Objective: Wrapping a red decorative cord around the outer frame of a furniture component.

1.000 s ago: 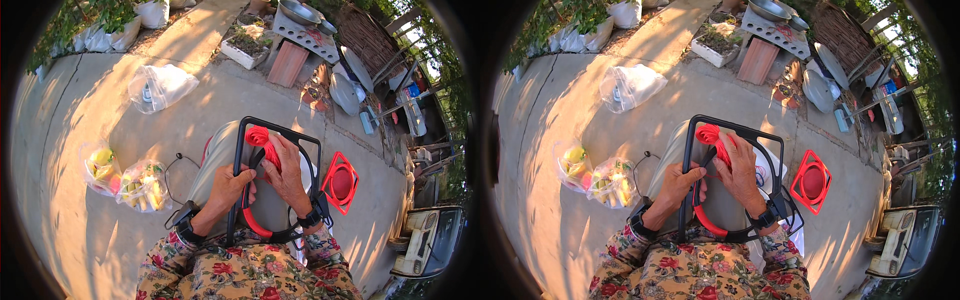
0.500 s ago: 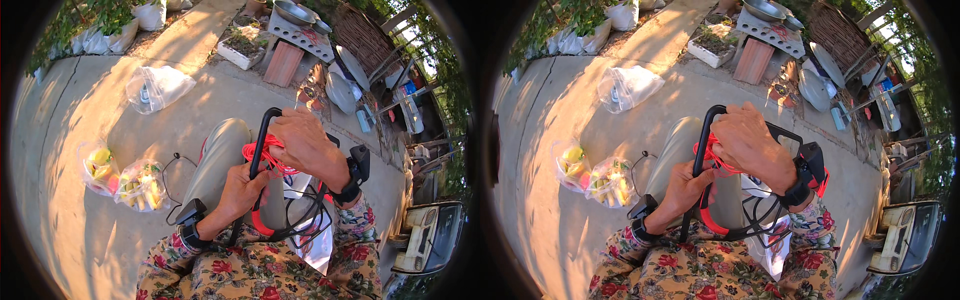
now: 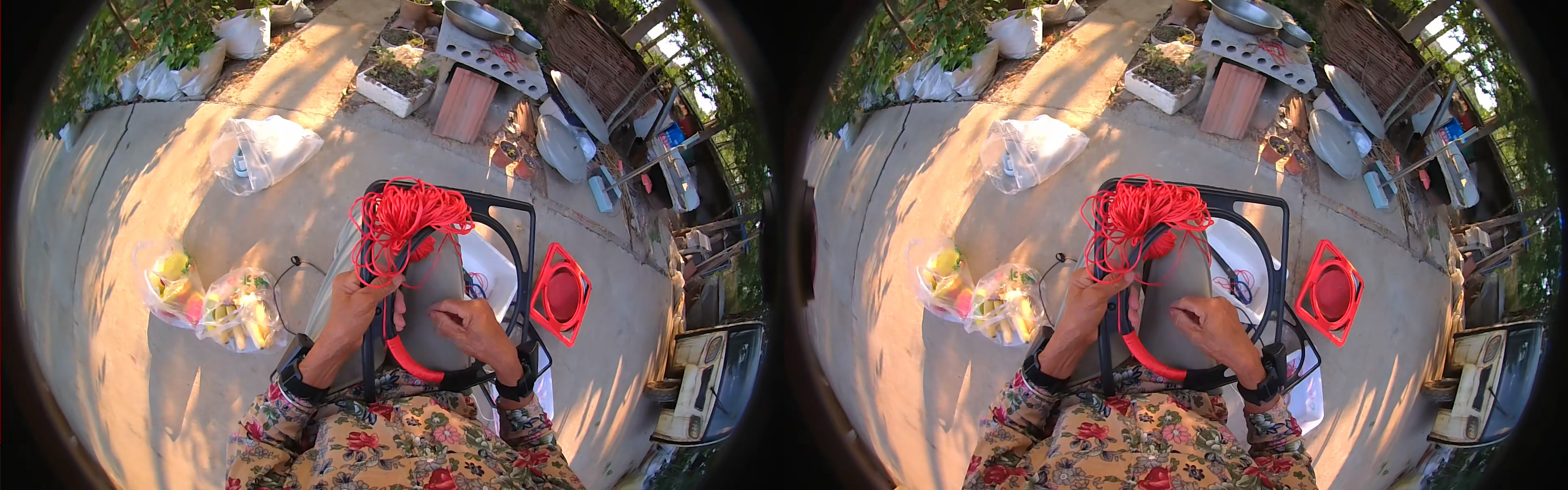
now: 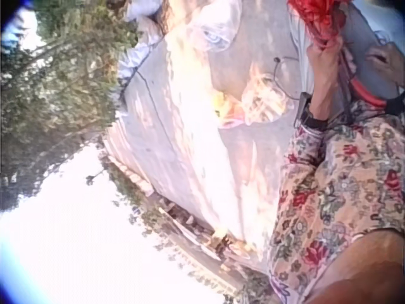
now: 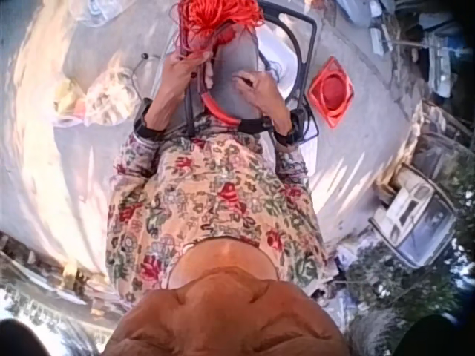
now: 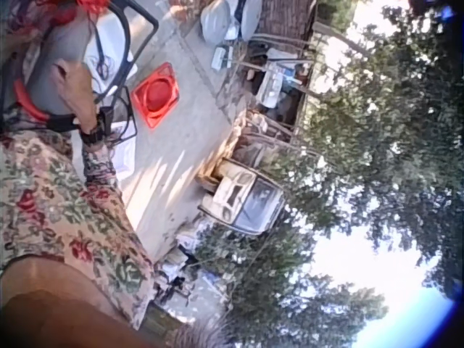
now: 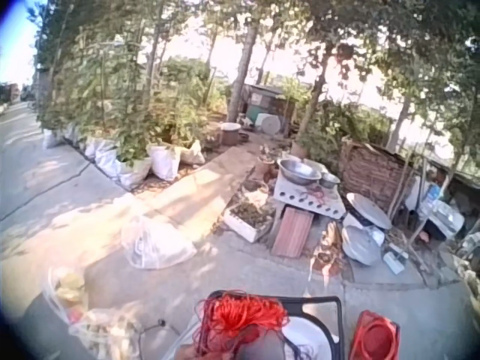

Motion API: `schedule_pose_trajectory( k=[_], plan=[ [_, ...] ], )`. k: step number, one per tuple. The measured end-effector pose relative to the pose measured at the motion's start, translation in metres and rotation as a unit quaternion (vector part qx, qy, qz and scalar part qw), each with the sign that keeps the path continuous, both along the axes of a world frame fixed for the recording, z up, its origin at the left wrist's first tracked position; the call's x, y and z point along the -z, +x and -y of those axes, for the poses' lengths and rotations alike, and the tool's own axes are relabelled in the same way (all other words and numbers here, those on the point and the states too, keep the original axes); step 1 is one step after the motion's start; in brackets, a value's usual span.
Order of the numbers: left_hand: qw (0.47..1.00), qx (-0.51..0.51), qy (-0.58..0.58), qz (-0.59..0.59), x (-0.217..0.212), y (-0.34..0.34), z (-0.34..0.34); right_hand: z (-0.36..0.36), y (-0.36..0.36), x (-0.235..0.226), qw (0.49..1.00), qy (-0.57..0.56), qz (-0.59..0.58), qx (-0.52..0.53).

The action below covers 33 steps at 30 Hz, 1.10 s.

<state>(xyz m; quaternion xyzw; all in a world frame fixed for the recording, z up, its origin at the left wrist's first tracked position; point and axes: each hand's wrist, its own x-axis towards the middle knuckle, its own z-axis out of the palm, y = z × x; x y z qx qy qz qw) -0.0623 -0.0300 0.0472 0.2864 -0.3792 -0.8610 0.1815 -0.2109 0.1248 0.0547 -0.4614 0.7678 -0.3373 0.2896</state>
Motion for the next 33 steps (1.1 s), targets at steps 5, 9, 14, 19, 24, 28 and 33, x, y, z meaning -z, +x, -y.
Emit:
schedule_pose_trajectory(
  k=[5,9,14,19,24,28,33],
  plan=[
    [1.000,-0.011,0.018,0.008,-0.017,0.003,-0.001,0.030,0.005,0.006,0.976,-0.051,-0.211,0.037],
    [1.000,-0.011,-0.008,-0.010,-0.024,0.006,-0.003,0.059,-0.003,0.001,0.968,0.023,-0.241,0.060],
    [0.999,-0.023,-0.027,-0.002,-0.026,0.011,-0.005,0.079,-0.016,0.015,0.979,-0.121,-0.146,0.070],
    [0.999,-0.043,-0.024,0.002,-0.031,0.013,-0.005,0.098,-0.014,0.018,0.951,-0.236,-0.198,0.003],
    [0.998,-0.054,-0.023,0.022,-0.030,0.015,-0.005,0.094,-0.013,0.032,0.977,-0.211,0.003,0.008],
    [0.998,-0.025,-0.056,0.004,-0.034,0.015,-0.010,0.064,-0.004,0.008,0.882,-0.297,0.355,0.093],
    [0.999,0.009,-0.049,-0.009,-0.041,-0.001,-0.013,0.009,-0.014,-0.022,0.840,-0.390,0.359,0.117]
  ],
)
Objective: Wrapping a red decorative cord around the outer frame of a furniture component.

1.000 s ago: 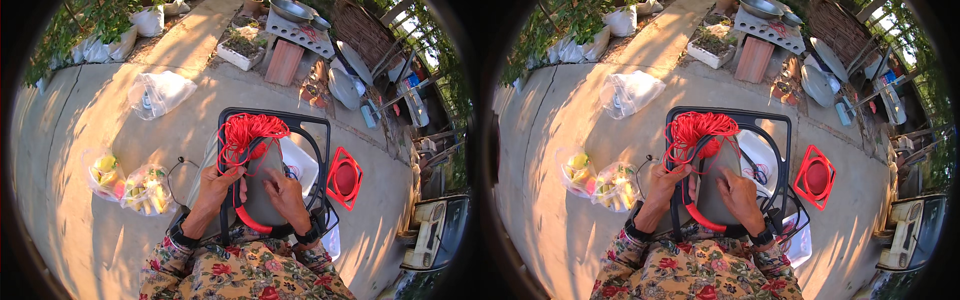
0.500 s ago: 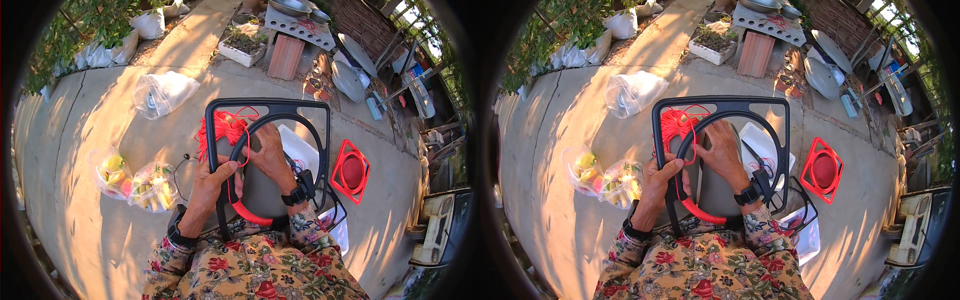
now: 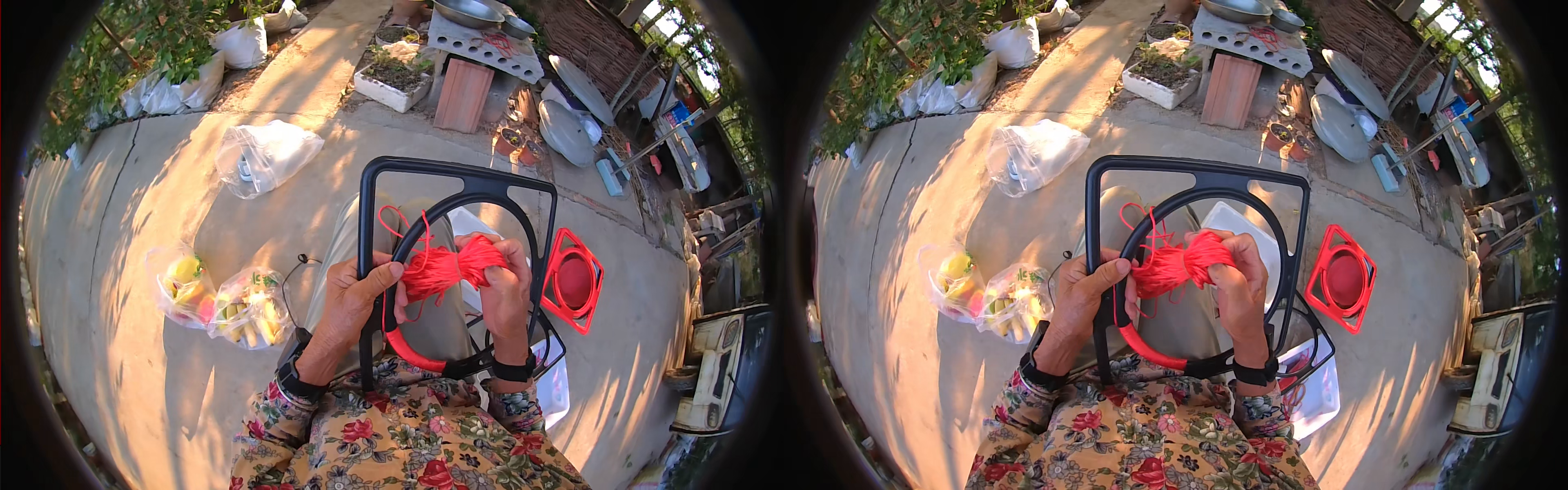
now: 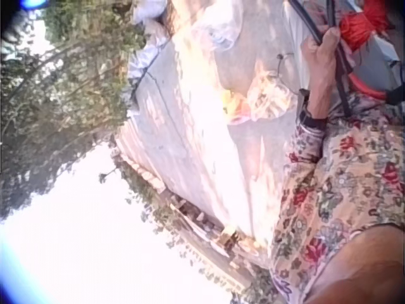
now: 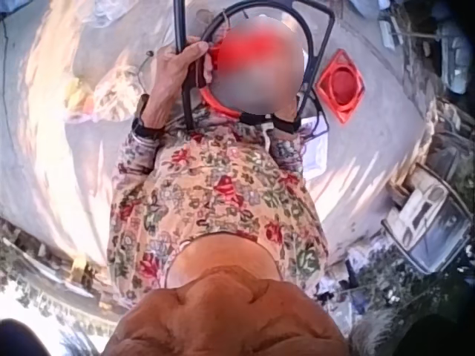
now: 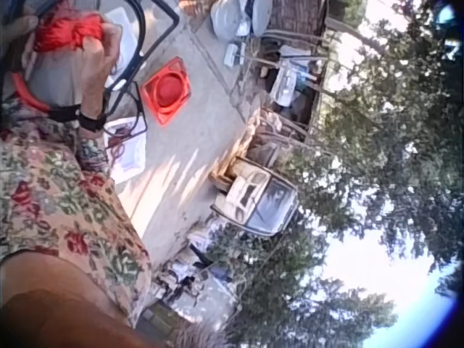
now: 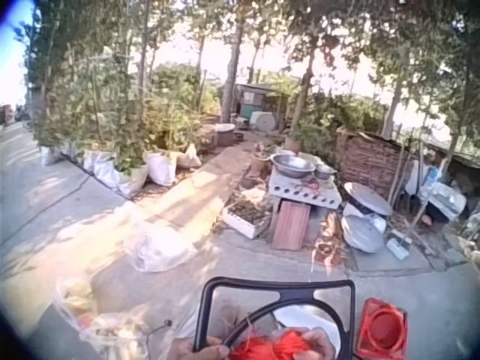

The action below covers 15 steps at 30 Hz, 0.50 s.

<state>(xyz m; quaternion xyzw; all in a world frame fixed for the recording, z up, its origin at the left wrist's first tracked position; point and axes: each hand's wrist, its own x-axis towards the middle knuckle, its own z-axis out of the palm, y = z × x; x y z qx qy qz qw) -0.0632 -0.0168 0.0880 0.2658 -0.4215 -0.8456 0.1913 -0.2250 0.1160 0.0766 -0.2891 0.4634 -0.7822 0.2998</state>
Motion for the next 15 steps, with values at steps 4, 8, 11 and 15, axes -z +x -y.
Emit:
schedule_pose_trajectory(
  k=[4,8,11,15],
  plan=[
    [1.000,0.008,0.024,0.010,0.015,-0.001,0.009,-0.065,-0.004,-0.035,0.981,-0.097,0.159,0.056],
    [0.997,0.060,0.047,0.022,0.012,-0.008,0.011,-0.123,0.014,-0.054,0.978,-0.062,0.189,0.060],
    [0.994,0.091,0.056,0.029,0.006,-0.019,0.010,-0.151,0.022,-0.049,0.982,-0.044,0.182,-0.017],
    [0.988,0.099,0.096,0.065,0.006,-0.027,0.011,-0.149,0.048,-0.033,0.949,0.092,0.288,-0.088]
  ],
)
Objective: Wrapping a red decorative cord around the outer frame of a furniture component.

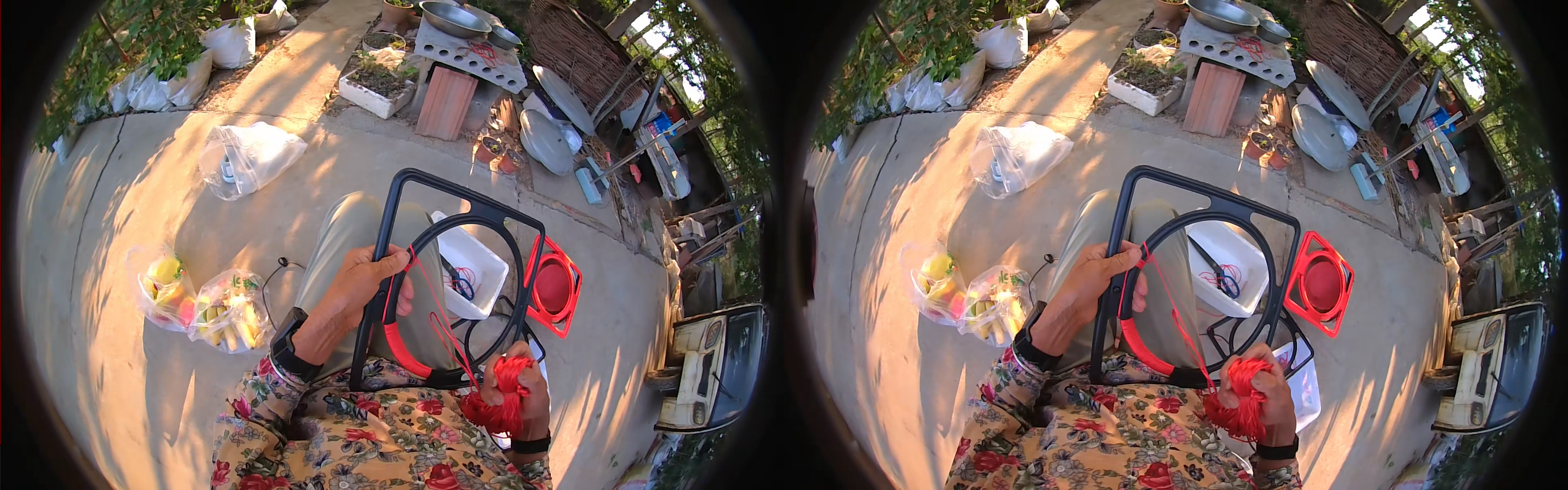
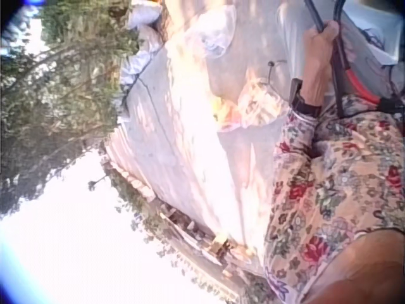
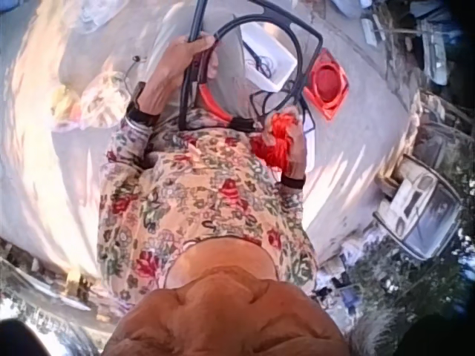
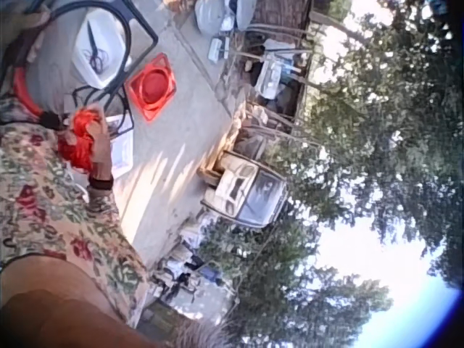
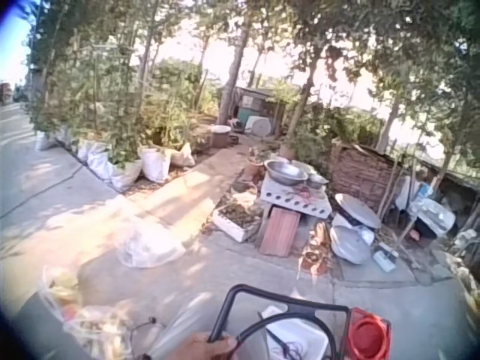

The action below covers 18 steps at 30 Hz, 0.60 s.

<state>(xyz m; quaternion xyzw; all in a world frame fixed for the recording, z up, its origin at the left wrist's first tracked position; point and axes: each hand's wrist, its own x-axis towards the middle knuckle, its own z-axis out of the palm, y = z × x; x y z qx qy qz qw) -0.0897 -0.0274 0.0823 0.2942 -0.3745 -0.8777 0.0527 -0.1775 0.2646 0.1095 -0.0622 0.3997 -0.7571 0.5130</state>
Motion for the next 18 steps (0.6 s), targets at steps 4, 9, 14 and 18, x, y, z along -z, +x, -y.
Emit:
schedule_pose_trajectory(
  k=[4,9,14,18],
  plan=[
    [0.998,0.020,-0.011,0.051,-0.005,-0.010,-0.001,0.015,0.025,0.023,0.994,0.026,0.087,-0.063],
    [0.998,0.033,-0.053,0.016,-0.008,-0.009,0.003,0.019,0.027,0.014,0.993,0.010,0.090,-0.078],
    [0.999,-0.004,-0.035,0.032,0.003,-0.008,0.005,0.007,0.010,0.009,0.997,0.054,0.018,-0.049],
    [0.998,-0.027,-0.042,0.038,0.014,0.001,0.006,0.002,-0.016,-0.012,0.994,0.031,-0.077,0.067]
  ],
)
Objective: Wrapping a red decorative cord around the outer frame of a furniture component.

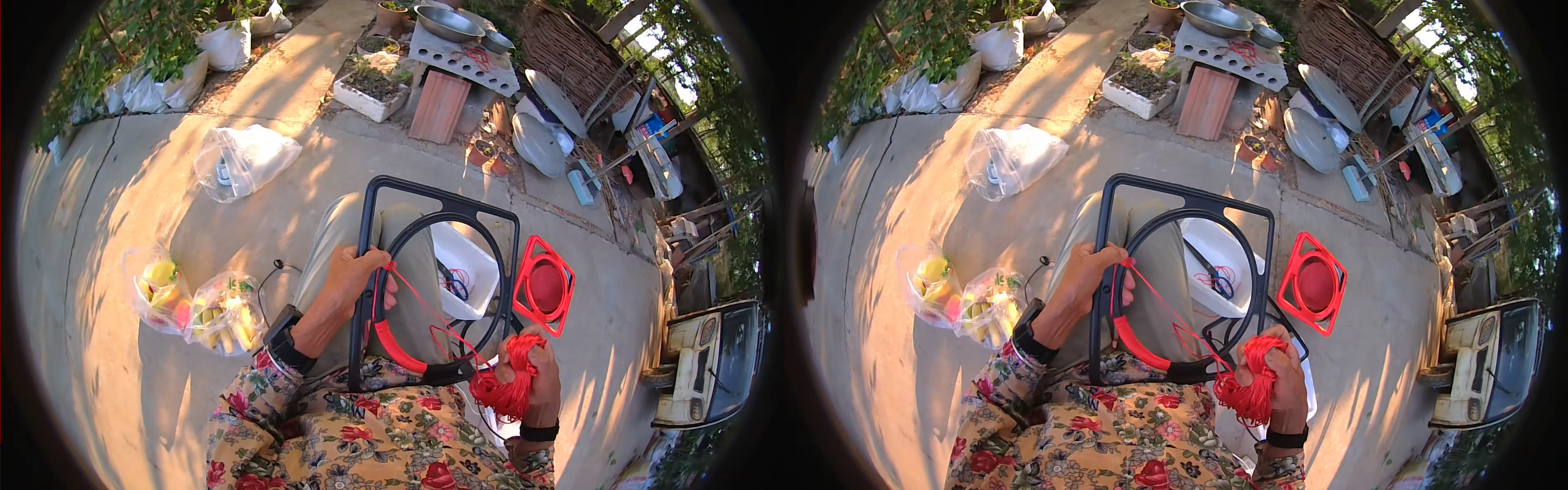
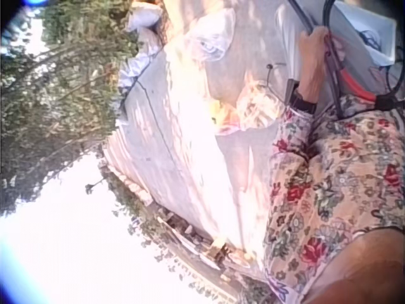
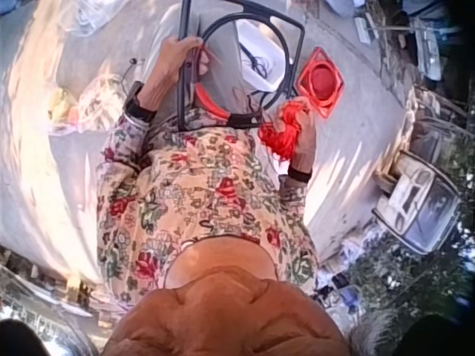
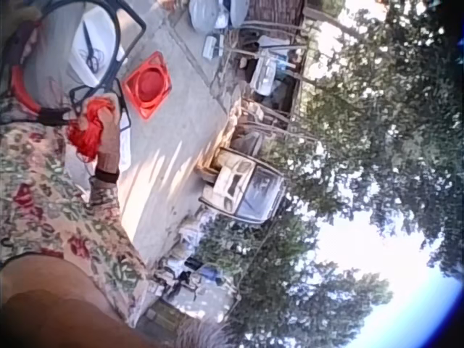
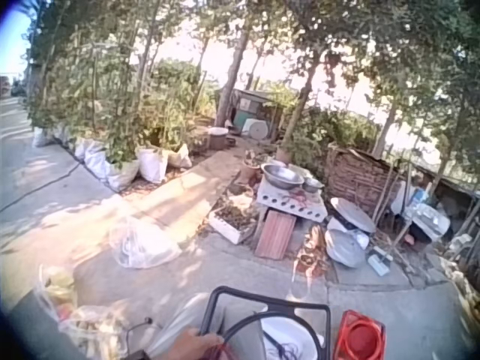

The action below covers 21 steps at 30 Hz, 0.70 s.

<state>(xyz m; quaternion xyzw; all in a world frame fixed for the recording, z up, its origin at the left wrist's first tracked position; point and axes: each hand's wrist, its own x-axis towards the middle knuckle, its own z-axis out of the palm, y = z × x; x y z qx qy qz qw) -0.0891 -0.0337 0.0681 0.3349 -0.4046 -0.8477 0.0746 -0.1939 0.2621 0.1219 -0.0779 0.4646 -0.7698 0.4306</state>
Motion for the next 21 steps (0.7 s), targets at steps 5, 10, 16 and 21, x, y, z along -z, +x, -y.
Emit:
schedule_pose_trajectory(
  k=[5,10,16,21],
  plan=[
    [0.999,-0.003,-0.036,-0.028,-0.001,0.006,-0.003,0.027,-0.038,-0.034,0.992,-0.002,-0.087,0.091],
    [0.994,-0.019,-0.108,-0.023,-0.008,0.006,-0.015,0.105,-0.052,-0.049,0.839,0.122,-0.505,0.160],
    [0.987,-0.006,-0.141,-0.073,-0.014,-0.002,-0.026,0.199,-0.040,-0.015,0.565,0.043,-0.823,-0.043],
    [0.993,-0.058,-0.099,-0.028,0.006,0.009,-0.017,0.208,-0.025,0.006,0.554,0.105,-0.820,-0.096]
  ],
)
